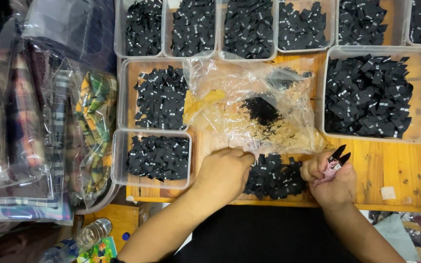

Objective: Trimming excess plastic flashing from small black components using hand-held nippers.

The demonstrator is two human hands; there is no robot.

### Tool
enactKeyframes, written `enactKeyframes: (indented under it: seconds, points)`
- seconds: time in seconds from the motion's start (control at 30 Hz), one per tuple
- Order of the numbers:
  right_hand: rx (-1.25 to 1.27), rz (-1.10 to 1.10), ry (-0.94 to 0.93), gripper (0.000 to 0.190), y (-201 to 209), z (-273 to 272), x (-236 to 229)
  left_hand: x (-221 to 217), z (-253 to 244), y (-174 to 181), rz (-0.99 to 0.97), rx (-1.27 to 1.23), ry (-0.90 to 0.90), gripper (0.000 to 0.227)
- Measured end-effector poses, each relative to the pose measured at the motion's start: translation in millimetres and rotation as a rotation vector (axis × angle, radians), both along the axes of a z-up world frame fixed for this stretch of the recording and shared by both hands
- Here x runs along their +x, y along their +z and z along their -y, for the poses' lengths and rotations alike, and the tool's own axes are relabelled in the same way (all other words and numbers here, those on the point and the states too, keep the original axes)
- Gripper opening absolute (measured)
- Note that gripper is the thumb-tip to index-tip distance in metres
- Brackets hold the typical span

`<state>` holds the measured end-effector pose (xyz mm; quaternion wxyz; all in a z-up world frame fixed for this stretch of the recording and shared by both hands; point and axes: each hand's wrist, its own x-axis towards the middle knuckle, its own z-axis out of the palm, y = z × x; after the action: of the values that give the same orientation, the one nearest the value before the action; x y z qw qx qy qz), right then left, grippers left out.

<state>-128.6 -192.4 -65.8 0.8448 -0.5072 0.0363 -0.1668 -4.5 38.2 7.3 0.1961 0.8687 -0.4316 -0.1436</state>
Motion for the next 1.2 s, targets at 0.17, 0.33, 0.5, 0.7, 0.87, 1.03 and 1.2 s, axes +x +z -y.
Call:
enactKeyframes:
  seconds: [0.17,0.33,0.5,0.7,0.87,1.03,1.2]
  points:
    - [0.03,0.013,0.024,0.049,-1,1,1,0,3,-7,-0.031,0.021,0.012,0.017]
    - [0.016,-0.006,0.014,0.046,-3,1,-1,-3,3,-18,-0.026,-0.028,0.043,0.012]
    - [0.021,-0.017,0.002,0.047,-4,0,-1,-4,2,-11,-0.09,-0.034,0.075,0.006]
    - [0.017,0.0,0.047,0.045,-5,2,-2,-6,0,-18,-0.091,-0.149,0.055,0.032]
    - [0.026,-0.029,0.045,0.048,-4,1,-2,-8,-1,-18,-0.082,-0.227,0.062,0.014]
    - [0.03,-0.042,0.042,0.047,-6,3,-2,-5,-3,0,-0.113,-0.368,0.045,0.011]
    - [0.016,-0.03,0.045,0.045,-1,2,0,1,-6,22,-0.201,-0.462,0.008,0.008]
